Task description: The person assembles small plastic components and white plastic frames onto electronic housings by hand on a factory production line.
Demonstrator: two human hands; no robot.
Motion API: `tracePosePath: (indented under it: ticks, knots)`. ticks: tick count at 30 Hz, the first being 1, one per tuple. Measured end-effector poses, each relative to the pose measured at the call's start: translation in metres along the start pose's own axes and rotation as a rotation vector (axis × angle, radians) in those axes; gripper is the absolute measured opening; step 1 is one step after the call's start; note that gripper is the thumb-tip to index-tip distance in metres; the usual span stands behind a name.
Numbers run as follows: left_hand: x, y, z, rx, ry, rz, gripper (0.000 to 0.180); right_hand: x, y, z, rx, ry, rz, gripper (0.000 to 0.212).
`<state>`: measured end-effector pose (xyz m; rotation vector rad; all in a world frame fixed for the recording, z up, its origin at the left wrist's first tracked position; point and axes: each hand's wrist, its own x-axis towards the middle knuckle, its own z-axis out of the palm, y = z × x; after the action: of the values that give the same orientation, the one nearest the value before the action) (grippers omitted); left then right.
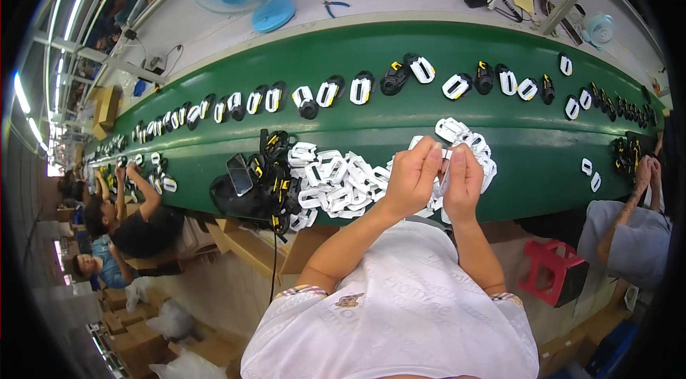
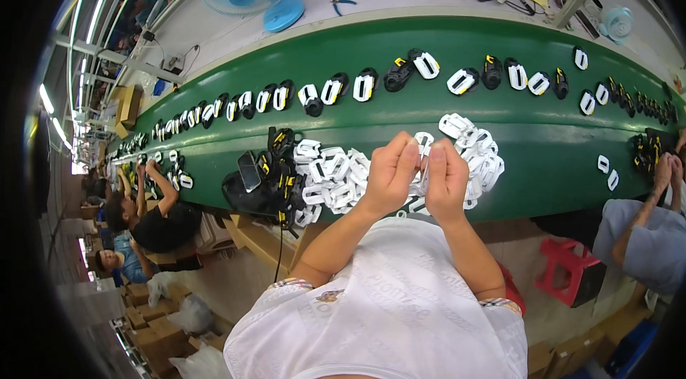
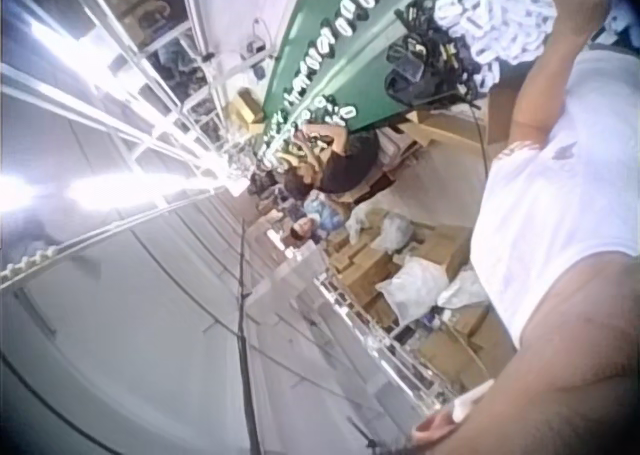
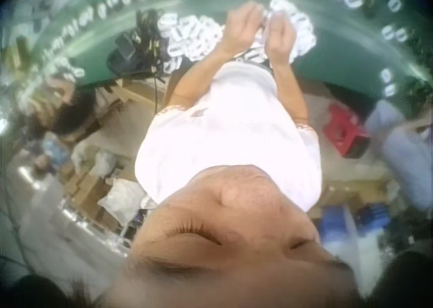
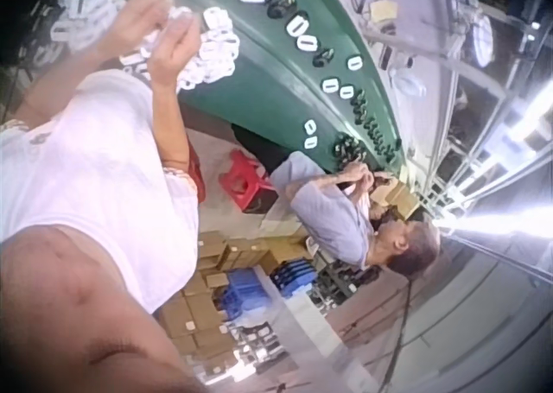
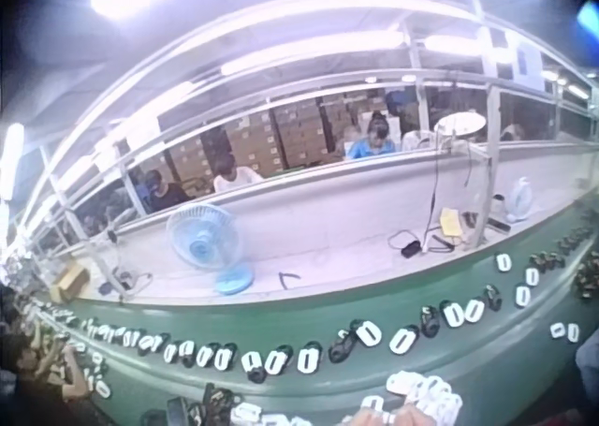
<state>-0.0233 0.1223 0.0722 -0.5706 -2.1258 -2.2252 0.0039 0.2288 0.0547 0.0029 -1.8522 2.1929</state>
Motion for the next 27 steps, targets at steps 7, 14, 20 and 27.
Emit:
tracePosePath:
  ticks: [7, 14, 20, 27]
  knots:
    - [-0.005, -0.006, -0.002, 0.015, 0.017, 0.02, 0.021, -0.001, -0.01, 0.007, -0.232, -0.006, -0.121, 0.031]
    - [-0.01, -0.008, 0.0, -0.12, 0.029, -0.045, 0.023, -0.008, -0.006, 0.005, -0.062, 0.0, 0.011, 0.03]
    - [-0.012, -0.005, -0.013, -0.076, -0.015, -0.096, 0.02, 0.0, -0.018, -0.001, -0.001, -0.119, 0.099, 0.022]
    - [-0.013, 0.015, -0.021, 0.069, -0.117, -0.096, 0.014, 0.013, -0.046, -0.012, -0.067, -0.415, 0.367, 0.016]
